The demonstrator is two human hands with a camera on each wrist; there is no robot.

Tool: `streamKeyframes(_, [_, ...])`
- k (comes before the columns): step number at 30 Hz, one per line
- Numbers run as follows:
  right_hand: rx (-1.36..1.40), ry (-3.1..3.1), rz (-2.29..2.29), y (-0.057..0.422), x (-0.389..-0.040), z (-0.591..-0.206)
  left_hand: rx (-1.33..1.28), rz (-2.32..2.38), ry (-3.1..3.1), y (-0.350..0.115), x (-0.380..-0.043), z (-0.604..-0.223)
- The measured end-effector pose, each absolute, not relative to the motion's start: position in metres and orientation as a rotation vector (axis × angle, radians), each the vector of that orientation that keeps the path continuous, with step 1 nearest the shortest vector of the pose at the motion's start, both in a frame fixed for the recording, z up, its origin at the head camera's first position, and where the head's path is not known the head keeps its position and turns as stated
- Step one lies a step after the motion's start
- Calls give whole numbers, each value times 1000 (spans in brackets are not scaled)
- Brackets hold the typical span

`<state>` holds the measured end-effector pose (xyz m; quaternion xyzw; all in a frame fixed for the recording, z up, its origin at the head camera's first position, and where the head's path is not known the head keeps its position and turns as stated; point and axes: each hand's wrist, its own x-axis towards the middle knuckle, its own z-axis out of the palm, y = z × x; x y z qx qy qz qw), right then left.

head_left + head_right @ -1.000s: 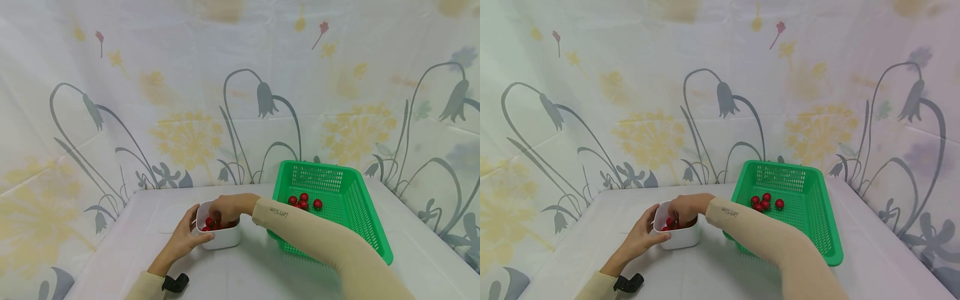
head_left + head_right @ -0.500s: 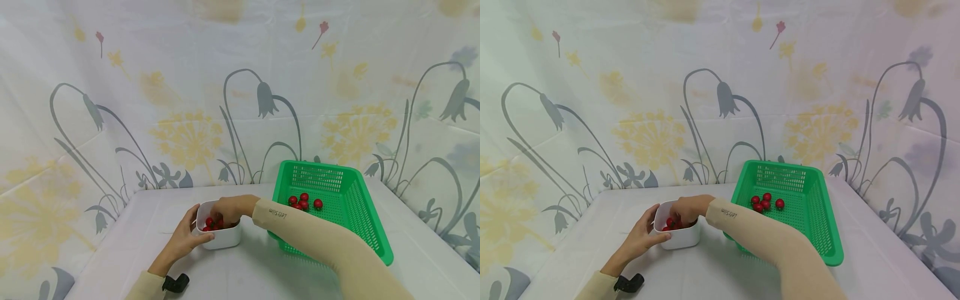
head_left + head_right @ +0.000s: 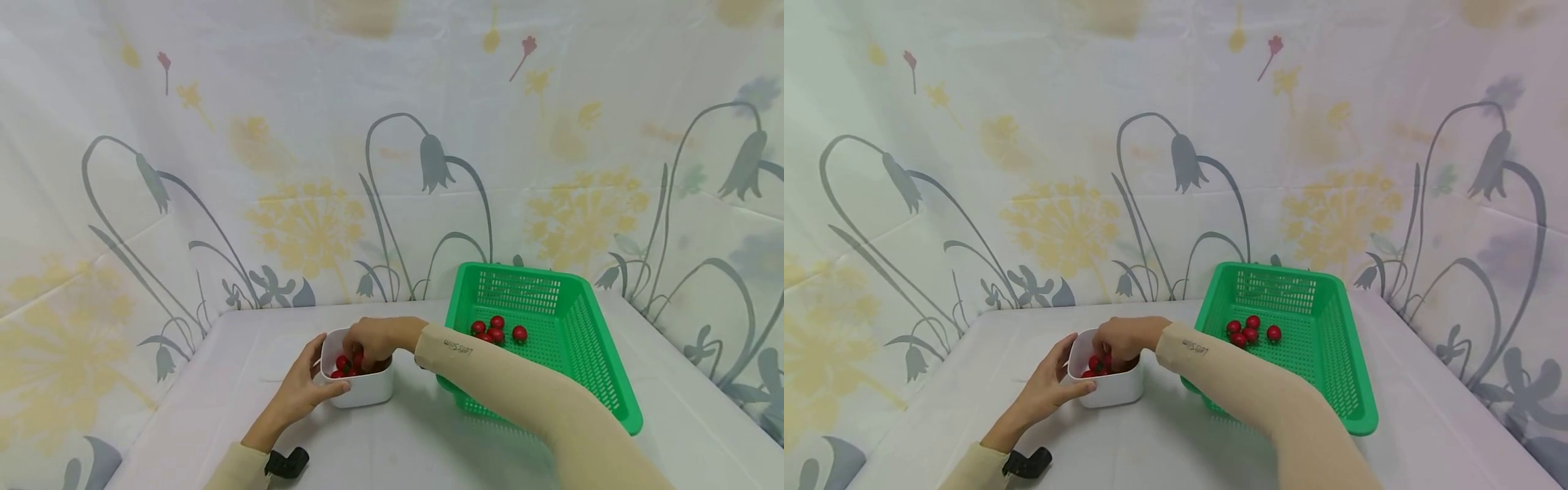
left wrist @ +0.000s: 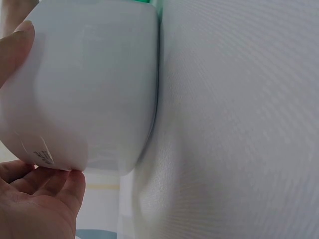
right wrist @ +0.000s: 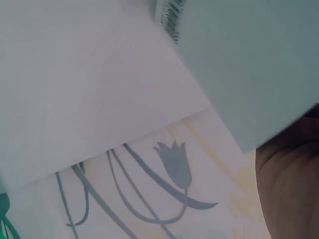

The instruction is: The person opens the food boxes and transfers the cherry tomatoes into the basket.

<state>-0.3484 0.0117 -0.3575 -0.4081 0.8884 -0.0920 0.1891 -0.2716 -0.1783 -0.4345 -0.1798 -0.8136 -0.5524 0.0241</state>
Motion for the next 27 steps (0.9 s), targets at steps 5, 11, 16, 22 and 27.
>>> streamKeyframes(5, [-1250,2512,-341,18,-349,-347,-541,-1723,-2523,-177,-271,-435])
streamKeyframes(11, [-1303,2527,-442,36,-345,-324,-528,-1736,-2524,-173,-271,-436])
streamKeyframes(16, [-1311,2586,-473,58,-342,-307,-503,-1742,-2518,-172,-270,-437])
streamKeyframes(22, [-1301,2630,-539,96,-337,-290,-513,-1725,-2502,-173,-271,-436])
streamKeyframes(27, [-1243,2673,-560,131,-334,-282,-514,-1709,-2500,-175,-272,-435])
